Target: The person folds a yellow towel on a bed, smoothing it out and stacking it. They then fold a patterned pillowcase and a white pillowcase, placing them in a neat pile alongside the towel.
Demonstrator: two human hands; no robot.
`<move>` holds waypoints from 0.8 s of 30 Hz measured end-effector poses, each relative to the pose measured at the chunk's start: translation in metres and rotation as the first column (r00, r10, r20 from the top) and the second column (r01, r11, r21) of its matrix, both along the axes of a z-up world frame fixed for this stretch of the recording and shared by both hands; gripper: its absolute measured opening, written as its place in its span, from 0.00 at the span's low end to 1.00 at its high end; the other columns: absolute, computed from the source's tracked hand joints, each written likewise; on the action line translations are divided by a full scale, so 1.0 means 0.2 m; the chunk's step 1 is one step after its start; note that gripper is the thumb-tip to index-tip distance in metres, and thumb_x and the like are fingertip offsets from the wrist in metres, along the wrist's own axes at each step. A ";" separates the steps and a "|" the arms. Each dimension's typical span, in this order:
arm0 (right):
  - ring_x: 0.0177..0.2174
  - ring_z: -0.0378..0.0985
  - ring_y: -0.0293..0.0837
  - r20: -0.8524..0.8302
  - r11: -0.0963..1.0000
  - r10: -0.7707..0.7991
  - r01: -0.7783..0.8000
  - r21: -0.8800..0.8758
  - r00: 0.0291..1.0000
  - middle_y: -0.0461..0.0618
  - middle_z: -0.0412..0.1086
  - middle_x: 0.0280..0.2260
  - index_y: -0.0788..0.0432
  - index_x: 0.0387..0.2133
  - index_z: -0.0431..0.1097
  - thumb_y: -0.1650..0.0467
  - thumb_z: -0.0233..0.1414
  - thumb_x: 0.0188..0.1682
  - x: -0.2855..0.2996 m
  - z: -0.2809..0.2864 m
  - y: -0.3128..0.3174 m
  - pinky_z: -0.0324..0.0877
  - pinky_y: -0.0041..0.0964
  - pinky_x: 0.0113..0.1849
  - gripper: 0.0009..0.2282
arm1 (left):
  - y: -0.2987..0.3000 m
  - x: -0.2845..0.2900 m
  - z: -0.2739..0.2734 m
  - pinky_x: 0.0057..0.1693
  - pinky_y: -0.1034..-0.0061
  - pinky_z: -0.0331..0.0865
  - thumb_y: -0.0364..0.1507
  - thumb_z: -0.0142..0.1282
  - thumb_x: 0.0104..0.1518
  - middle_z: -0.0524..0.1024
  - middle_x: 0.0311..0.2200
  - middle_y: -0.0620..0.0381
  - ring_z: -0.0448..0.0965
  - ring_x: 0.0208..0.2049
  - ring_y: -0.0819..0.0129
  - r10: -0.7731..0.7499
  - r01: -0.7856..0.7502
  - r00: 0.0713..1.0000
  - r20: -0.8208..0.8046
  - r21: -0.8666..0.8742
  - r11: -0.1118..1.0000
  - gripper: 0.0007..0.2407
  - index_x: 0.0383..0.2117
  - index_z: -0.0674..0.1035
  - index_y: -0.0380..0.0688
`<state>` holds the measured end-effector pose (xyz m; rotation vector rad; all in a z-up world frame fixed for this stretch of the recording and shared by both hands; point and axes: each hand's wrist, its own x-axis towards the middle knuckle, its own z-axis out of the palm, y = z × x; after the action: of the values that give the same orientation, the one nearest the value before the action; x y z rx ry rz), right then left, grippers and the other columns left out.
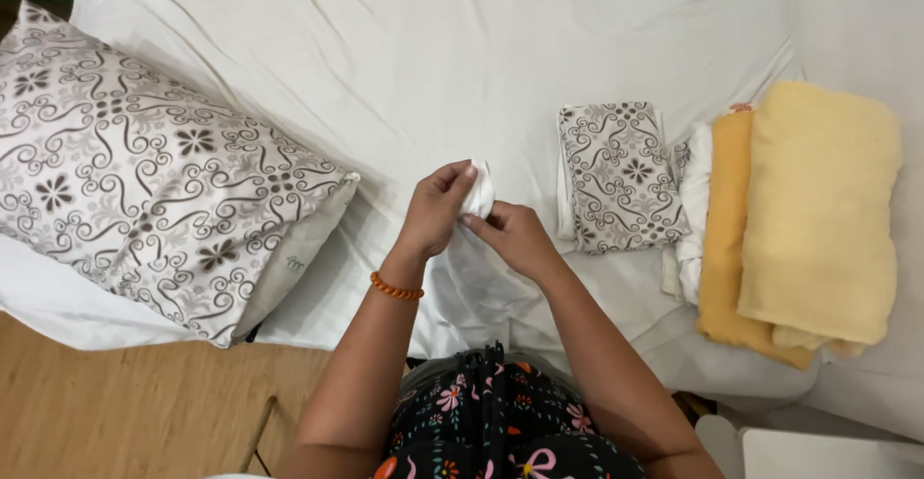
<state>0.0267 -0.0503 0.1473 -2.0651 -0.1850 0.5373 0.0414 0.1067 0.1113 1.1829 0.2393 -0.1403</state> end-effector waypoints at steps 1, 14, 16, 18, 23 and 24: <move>0.32 0.79 0.41 0.008 1.000 -0.007 0.007 0.001 1.000 0.54 0.79 0.32 0.60 0.39 0.78 0.62 0.58 0.50 0.02 -0.05 -0.01 0.74 0.38 0.38 0.13 | 0.02 0.03 -0.08 0.44 0.79 0.75 0.34 0.56 0.63 0.81 0.39 0.57 0.78 0.38 0.75 -0.007 0.007 1.000 0.008 0.001 1.000 0.14 0.48 0.80 0.36; 0.38 0.79 0.42 -0.422 0.641 -0.218 0.455 0.618 0.880 0.51 0.76 0.39 0.67 0.47 0.71 0.70 0.46 0.57 0.28 -0.24 -0.25 0.75 0.35 0.41 0.12 | 0.11 -0.01 0.14 0.37 0.67 0.66 0.30 0.65 0.59 0.77 0.32 0.42 0.71 0.30 0.63 -0.467 0.396 0.872 -0.145 0.769 0.501 0.12 0.48 0.82 0.44; 0.38 0.80 0.42 -0.430 0.660 -0.171 0.427 0.618 0.887 0.52 0.77 0.40 0.66 0.48 0.71 0.70 0.46 0.57 0.27 -0.06 -0.26 0.77 0.35 0.42 0.13 | 0.12 0.03 0.04 0.41 0.73 0.73 0.28 0.64 0.55 0.79 0.36 0.49 0.78 0.33 0.67 -0.482 0.317 0.873 -0.076 0.839 0.442 0.10 0.41 0.85 0.41; 0.36 0.80 0.42 -0.230 0.823 -0.283 0.359 0.441 0.931 0.51 0.76 0.38 0.60 0.50 0.72 0.67 0.50 0.55 0.24 0.11 -0.29 0.78 0.35 0.39 0.13 | 0.15 0.09 -0.05 0.46 0.74 0.76 0.22 0.52 0.62 0.81 0.41 0.49 0.80 0.39 0.67 -0.252 0.020 0.937 0.240 0.687 0.727 0.09 0.45 0.80 0.37; 0.36 0.80 0.46 0.004 0.990 -0.120 0.120 -0.075 0.993 0.52 0.76 0.39 0.56 0.51 0.72 0.65 0.60 0.46 0.19 0.24 -0.34 0.76 0.38 0.37 0.19 | 0.13 0.20 -0.01 0.50 0.69 0.76 0.27 0.49 0.63 0.79 0.44 0.48 0.80 0.43 0.62 -0.159 0.146 0.987 0.002 -0.413 0.899 0.14 0.53 0.75 0.35; 0.34 0.81 0.51 -0.072 0.900 -0.161 0.116 -0.420 0.984 0.55 0.76 0.37 0.56 0.51 0.75 0.62 0.60 0.49 0.19 0.22 -0.35 0.76 0.42 0.35 0.18 | 0.12 0.22 0.00 0.52 0.65 0.78 0.29 0.50 0.62 0.79 0.44 0.47 0.81 0.45 0.59 -0.130 0.116 0.991 0.019 -0.597 0.794 0.16 0.53 0.74 0.33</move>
<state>0.0645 -0.1213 0.1917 -2.4311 0.1542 0.6364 0.0854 0.1313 0.1106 0.5595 0.1201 -0.3208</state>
